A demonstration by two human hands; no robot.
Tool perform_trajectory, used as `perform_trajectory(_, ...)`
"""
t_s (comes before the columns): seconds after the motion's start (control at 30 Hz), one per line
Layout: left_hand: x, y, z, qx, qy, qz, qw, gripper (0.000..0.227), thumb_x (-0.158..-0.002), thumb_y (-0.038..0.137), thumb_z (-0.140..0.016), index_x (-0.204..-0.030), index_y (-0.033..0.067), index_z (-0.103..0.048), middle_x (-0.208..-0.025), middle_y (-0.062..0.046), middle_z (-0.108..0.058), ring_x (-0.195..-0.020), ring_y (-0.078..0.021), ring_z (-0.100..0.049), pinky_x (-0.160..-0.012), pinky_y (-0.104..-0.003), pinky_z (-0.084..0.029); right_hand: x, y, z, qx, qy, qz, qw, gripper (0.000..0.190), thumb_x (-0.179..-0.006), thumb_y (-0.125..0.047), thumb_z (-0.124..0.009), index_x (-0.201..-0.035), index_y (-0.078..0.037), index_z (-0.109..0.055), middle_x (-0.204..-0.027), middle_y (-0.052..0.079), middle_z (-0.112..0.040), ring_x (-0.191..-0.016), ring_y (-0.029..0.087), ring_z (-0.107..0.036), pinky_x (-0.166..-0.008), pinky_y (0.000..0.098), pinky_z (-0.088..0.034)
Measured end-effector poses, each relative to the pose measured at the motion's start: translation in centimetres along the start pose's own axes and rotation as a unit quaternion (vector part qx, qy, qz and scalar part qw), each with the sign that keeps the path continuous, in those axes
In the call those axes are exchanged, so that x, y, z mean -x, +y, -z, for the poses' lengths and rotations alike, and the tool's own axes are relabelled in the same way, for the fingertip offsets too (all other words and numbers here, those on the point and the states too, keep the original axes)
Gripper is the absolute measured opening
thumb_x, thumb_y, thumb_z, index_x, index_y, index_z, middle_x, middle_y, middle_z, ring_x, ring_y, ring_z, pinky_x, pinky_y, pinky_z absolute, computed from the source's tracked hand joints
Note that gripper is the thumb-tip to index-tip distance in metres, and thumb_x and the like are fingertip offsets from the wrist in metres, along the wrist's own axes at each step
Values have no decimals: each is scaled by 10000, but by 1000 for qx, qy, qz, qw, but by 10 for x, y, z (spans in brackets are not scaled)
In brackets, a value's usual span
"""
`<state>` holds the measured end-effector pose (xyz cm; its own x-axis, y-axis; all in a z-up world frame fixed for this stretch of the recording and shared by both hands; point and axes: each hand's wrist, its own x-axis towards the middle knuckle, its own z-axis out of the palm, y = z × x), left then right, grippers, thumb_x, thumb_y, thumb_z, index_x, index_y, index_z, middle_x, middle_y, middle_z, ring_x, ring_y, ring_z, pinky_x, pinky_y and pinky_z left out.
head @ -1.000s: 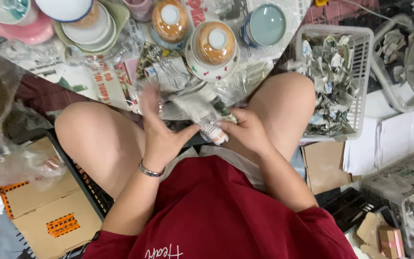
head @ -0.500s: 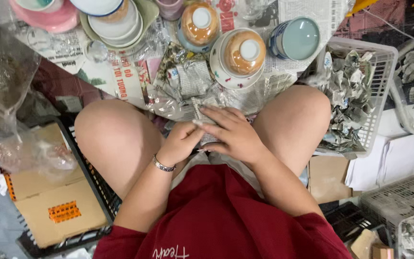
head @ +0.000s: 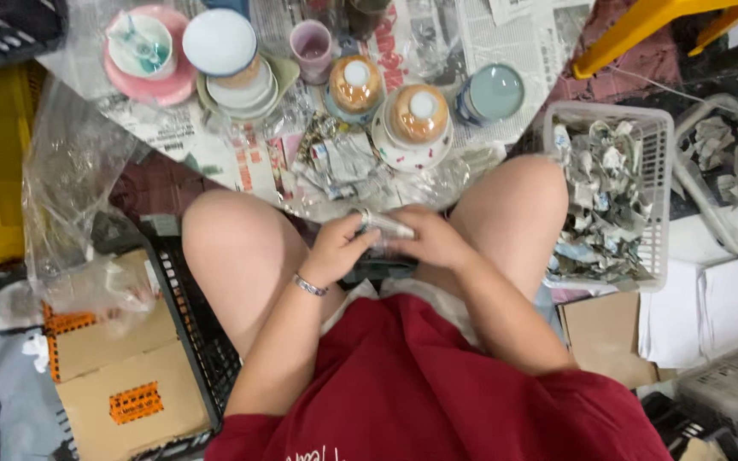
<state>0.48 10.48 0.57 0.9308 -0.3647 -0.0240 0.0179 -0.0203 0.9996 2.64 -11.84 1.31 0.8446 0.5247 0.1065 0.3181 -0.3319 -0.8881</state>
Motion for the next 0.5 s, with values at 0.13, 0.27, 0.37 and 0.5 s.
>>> perform_trajectory(0.13, 5, 17, 5, -236, 144, -56, 959, 407, -839, 216, -790, -1184, 27, -687, -1069, -154, -748, -970, -247, -715, -863, -355, -548, 13, 36, -4, 109, 60, -80, 989, 249, -845, -149, -819, -1045, -37, -723, -937, 184, -711, -870, 333, -696, -779, 401, -540)
perform_trajectory(0.27, -7, 28, 12, -290, 147, -248, 912, 813, -650, 283, -876, -1306, -66, -544, -1233, -272, -652, -1137, -379, -613, -951, -444, -479, 6, 56, -1, 55, 81, -23, 995, 241, -710, -75, -794, -939, -37, -734, -838, 153, -696, -792, 306, -685, -743, 391, -539)
perform_trajectory(0.37, -4, 12, 5, -220, 41, -90, 971, 731, -714, 278, -874, -1309, -29, -584, -1170, -218, -698, -1075, -295, -675, -917, -396, -515, 4, 57, -10, -5, 62, -2, 998, 206, -781, -98, -801, -975, -47, -754, -893, 130, -745, -833, 274, -718, -765, 369, -552)
perform_trajectory(0.5, -10, -8, 15, -225, 16, 93, 970, 348, -869, 301, -775, -1119, 61, -746, -970, -142, -786, -883, -239, -754, -832, -360, -571, -9, 50, -8, -11, 59, -34, 998, 319, -816, -138, -813, -1095, -17, -716, -980, 133, -746, -896, 241, -712, -819, 363, -551)
